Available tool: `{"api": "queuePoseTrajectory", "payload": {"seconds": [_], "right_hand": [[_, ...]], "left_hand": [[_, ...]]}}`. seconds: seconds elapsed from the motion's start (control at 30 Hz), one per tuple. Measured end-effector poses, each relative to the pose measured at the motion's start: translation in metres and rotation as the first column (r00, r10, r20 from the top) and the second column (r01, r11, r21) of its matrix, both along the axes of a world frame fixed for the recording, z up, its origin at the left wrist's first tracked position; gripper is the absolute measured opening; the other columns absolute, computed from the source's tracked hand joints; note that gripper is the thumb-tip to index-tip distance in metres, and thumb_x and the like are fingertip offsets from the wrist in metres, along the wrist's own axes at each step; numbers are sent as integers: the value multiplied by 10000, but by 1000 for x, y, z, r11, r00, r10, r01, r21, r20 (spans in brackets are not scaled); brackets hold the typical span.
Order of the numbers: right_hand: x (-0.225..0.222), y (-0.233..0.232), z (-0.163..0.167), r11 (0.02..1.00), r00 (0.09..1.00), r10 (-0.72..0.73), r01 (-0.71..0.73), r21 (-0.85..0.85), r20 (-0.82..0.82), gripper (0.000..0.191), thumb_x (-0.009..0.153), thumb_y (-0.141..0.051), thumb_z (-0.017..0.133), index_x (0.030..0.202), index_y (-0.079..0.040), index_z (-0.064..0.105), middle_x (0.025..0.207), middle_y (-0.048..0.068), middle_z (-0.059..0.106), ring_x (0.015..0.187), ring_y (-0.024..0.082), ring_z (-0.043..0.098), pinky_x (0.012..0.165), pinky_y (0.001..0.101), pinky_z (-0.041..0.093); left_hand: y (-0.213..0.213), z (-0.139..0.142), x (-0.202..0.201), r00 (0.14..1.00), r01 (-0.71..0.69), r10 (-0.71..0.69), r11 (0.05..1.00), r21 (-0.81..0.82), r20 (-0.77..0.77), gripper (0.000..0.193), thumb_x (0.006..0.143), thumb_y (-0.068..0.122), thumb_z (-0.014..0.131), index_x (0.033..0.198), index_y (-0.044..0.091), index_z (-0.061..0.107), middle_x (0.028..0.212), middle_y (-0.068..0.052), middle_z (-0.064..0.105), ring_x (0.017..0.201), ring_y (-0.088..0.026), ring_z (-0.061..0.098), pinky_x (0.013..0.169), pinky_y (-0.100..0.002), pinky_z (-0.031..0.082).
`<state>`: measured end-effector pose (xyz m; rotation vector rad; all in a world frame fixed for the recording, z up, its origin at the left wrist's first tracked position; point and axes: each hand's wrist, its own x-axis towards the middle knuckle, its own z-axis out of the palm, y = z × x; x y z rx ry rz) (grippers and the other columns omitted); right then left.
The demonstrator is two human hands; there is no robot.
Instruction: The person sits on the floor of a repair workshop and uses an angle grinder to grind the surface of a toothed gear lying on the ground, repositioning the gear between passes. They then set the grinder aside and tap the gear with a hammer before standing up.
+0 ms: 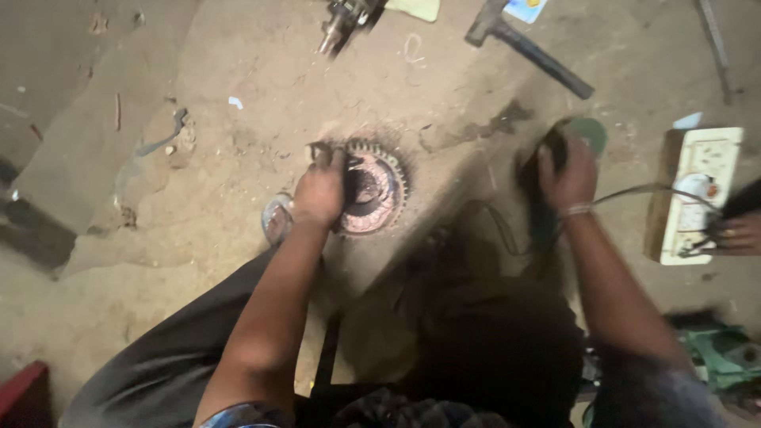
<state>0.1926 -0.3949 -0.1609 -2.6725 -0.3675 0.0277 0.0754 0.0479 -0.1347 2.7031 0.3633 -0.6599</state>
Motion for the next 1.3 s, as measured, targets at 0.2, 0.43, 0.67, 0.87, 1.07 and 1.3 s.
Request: {"api": "queuePoseTrajectory", "payload": {"seconds": [0.2,0.43,0.67,0.87,1.07,1.3], "right_hand": [[142,57,-63,953,981,112,-151,-264,-157,694,958,-330,757,1508,-12,479,1468,293,529,1347,498,472,1130,570,396],[188,97,-103,896,953,18,-149,-417,-303,1036,796,-479,832,1572,-4,337,1450,246,445,1353,437,401,1043,612,348],[195,105,-125,785,976,-14,-123,-607,-217,812,815,-173,721,1570,-126,427,1446,261,451,1298,483,433,1027,629,323],[209,110,-143,825,988,-3,-87,-558,-158,398,1054,-188,537,1420,-32,522,1329,267,569,1242,488,462,1006,660,304],[204,125,-132,865,992,-46,-21,-502,-121,318,1083,-193,544,1351,-23,544,1336,227,601,1223,432,566,920,663,412],[176,139,-115,992,984,-90,76,-96,-151,412,906,-182,712,1206,30,525,1106,303,630,984,535,610,828,579,475]], "left_hand": [[-4,0,-22,990,-18,26,998,-57,140,502,847,-1,515,1349,0,531,1328,-260,563,1069,-432,653,861,-499,548],[-47,37,-38,954,-297,266,893,-337,-137,746,798,369,810,1385,64,465,1318,-258,579,1086,-437,648,921,-499,527],[-68,31,10,830,-503,385,829,-244,-403,788,740,578,846,1280,90,544,1138,-199,705,1030,-390,699,894,-487,545],[-63,13,-1,815,-534,408,805,-261,-411,329,859,416,758,1133,233,772,1093,-139,764,1012,-325,735,918,-432,565],[-33,11,-36,934,-315,356,858,-405,28,393,730,34,659,1118,96,684,1239,-114,719,1026,-347,715,883,-455,551],[-51,10,-27,963,-261,215,898,-354,-163,677,786,150,722,1422,69,502,1260,-220,655,1072,-429,667,902,-483,522]]}}
